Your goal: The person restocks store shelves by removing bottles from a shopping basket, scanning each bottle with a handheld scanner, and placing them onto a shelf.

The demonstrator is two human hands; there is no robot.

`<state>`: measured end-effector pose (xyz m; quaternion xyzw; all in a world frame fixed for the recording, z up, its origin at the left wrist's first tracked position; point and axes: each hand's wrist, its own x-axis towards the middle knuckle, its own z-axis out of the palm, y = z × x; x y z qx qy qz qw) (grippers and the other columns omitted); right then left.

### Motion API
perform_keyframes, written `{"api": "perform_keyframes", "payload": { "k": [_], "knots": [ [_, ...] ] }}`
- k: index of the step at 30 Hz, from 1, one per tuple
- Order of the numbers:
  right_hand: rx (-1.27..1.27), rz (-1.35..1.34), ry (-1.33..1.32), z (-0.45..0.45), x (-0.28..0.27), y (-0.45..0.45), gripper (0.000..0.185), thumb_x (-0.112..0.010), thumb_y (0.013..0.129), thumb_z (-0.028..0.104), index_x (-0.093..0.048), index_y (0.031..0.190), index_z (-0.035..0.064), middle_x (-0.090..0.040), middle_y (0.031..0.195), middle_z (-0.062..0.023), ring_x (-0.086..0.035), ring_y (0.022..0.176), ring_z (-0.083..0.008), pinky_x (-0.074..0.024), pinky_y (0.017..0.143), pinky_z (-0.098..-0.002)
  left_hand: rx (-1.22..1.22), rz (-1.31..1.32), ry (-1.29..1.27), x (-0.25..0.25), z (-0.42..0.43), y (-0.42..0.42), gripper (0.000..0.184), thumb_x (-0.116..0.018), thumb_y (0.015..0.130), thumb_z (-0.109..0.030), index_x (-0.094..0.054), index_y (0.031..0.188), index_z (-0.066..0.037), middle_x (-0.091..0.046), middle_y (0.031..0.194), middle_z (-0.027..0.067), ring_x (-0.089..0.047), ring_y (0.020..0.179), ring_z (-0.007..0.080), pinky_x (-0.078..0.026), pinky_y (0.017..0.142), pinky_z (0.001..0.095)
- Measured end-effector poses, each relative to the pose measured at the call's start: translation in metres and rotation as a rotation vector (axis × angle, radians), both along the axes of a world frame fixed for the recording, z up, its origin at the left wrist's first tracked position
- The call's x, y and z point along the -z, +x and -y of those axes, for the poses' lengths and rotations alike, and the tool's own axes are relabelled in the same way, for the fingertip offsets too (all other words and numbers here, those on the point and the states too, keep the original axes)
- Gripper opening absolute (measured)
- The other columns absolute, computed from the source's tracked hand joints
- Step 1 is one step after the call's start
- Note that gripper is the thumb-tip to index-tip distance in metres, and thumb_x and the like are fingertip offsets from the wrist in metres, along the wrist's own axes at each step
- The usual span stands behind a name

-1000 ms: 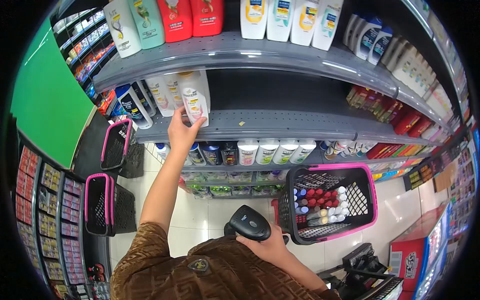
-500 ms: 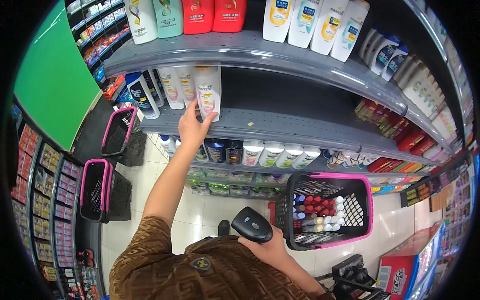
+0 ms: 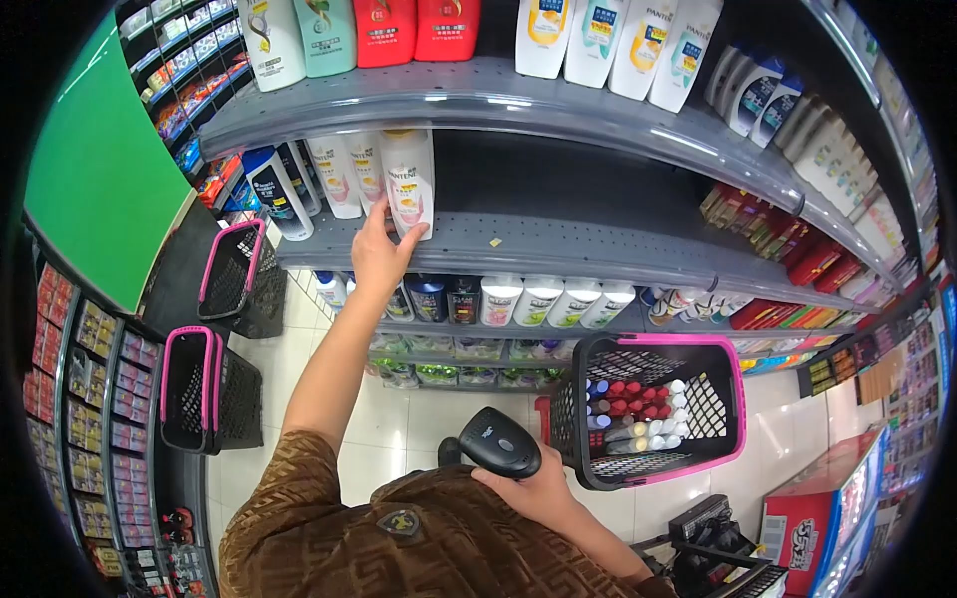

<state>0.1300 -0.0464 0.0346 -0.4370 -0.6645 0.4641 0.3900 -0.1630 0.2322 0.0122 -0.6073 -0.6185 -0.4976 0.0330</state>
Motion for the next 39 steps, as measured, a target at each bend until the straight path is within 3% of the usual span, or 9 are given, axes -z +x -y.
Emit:
{"api": "perform_keyframes", "payload": {
  "k": [6, 9, 22, 25, 27, 29, 32, 36, 39],
  "knots": [
    [0.005, 0.017, -0.003, -0.001, -0.003, 0.0, 0.038, -0.09, 0.083, 0.016, -0.071, 0.112, -0.0007, -0.077, 0.101, -0.011, -0.073, 0.09, -0.0159, -0.0566, 0.081, -0.0317, 0.08, 0.073, 0.113, 0.008, 0.001, -0.006, 0.07, -0.09, 0.077, -0.03, -0.062, 0.133, 0.002, -0.074, 0.109, 0.016, -0.071, 0.094, 0.0318, -0.054, 0.084, 0.0446],
    [0.005, 0.025, -0.025, 0.001, -0.001, 0.0, 0.038, -0.09, 0.083, 0.016, -0.071, 0.112, -0.0004, -0.077, 0.1, -0.0109, -0.073, 0.089, -0.0165, -0.0566, 0.081, -0.0316, 0.073, 0.069, -0.041, 0.007, 0.0, -0.01, 0.063, -0.09, 0.076, -0.026, -0.066, 0.127, 0.003, -0.075, 0.106, 0.0171, -0.072, 0.096, 0.0334, -0.055, 0.087, 0.0444],
    [0.004, 0.042, -0.037, -0.006, -0.002, 0.005, 0.041, -0.091, 0.082, 0.019, -0.072, 0.113, 0.0006, -0.078, 0.103, -0.0124, -0.076, 0.092, -0.0201, -0.0571, 0.083, -0.0328, 0.108, 0.098, -0.049, -0.002, 0.005, -0.007, 0.06, -0.09, 0.077, -0.024, -0.067, 0.127, 0.002, -0.076, 0.102, 0.0176, -0.073, 0.095, 0.0328, -0.056, 0.088, 0.0438],
    [0.021, 0.043, -0.023, -0.009, -0.002, 0.008, 0.041, -0.091, 0.082, 0.019, -0.072, 0.113, 0.0008, -0.078, 0.103, -0.0125, -0.076, 0.092, -0.0205, -0.0574, 0.084, -0.0333, 0.097, 0.136, 0.007, -0.005, 0.012, -0.006, 0.053, -0.088, 0.079, -0.018, -0.068, 0.124, 0.002, -0.074, 0.108, 0.0183, -0.073, 0.098, 0.0311, -0.055, 0.092, 0.0421],
    [0.062, 0.07, -0.026, -0.008, 0.005, 0.014, 0.044, -0.091, 0.082, 0.019, -0.071, 0.116, -0.0006, -0.077, 0.104, -0.0123, -0.075, 0.093, -0.0191, -0.0574, 0.085, -0.0337, 0.057, 0.035, 0.356, -0.004, 0.023, -0.002, 0.041, -0.083, 0.083, -0.009, -0.068, 0.12, 0.002, -0.072, 0.112, 0.018, -0.071, 0.101, 0.0302, -0.054, 0.095, 0.0403],
    [0.111, -0.023, -0.067, -0.006, 0.008, 0.019, 0.048, -0.091, 0.082, 0.019, -0.069, 0.119, -0.0023, -0.077, 0.105, -0.0119, -0.074, 0.095, -0.0171, -0.057, 0.086, -0.0336, 0.102, 0.053, 0.389, 0.008, 0.046, 0.017, 0.028, -0.076, 0.086, -0.001, -0.068, 0.113, 0.001, -0.07, 0.11, 0.0152, -0.069, 0.099, 0.0274, -0.053, 0.093, 0.0361],
    [0.185, 0.011, -0.192, 0.006, 0.022, 0.037, 0.048, -0.089, 0.083, 0.018, -0.068, 0.121, -0.0023, -0.076, 0.107, -0.0132, -0.072, 0.097, -0.0177, -0.0558, 0.088, -0.0334, 0.409, 0.477, 0.068, 0.068, 0.084, 0.071, 0.019, -0.071, 0.09, 0.003, -0.067, 0.107, 0.0, -0.07, 0.104, 0.0083, -0.065, 0.09, 0.015, -0.051, 0.085, 0.0288],
    [0.328, -0.022, -0.266, 0.019, 0.043, 0.069, 0.045, -0.086, 0.085, 0.016, -0.068, 0.122, -0.0008, -0.075, 0.106, -0.0137, -0.072, 0.098, -0.0175, -0.0553, 0.089, -0.0338, 0.641, 0.386, -0.25, 0.128, 0.126, 0.14, 0.018, -0.071, 0.092, 0.0, -0.068, 0.109, -0.001, -0.071, 0.101, 0.0049, -0.065, 0.084, 0.0111, -0.052, 0.08, 0.0275],
    [0.437, -0.082, -0.323, 0.027, 0.056, 0.105, 0.043, -0.083, 0.086, 0.013, -0.068, 0.124, -0.0011, -0.076, 0.107, -0.0136, -0.072, 0.1, -0.0174, -0.0548, 0.09, -0.0332, 0.748, 0.581, -0.553, 0.137, 0.146, 0.202, 0.018, -0.072, 0.093, -0.002, -0.068, 0.111, -0.002, -0.072, 0.099, 0.0028, -0.065, 0.079, 0.0086, -0.053, 0.077, 0.0259]
  ]
}}
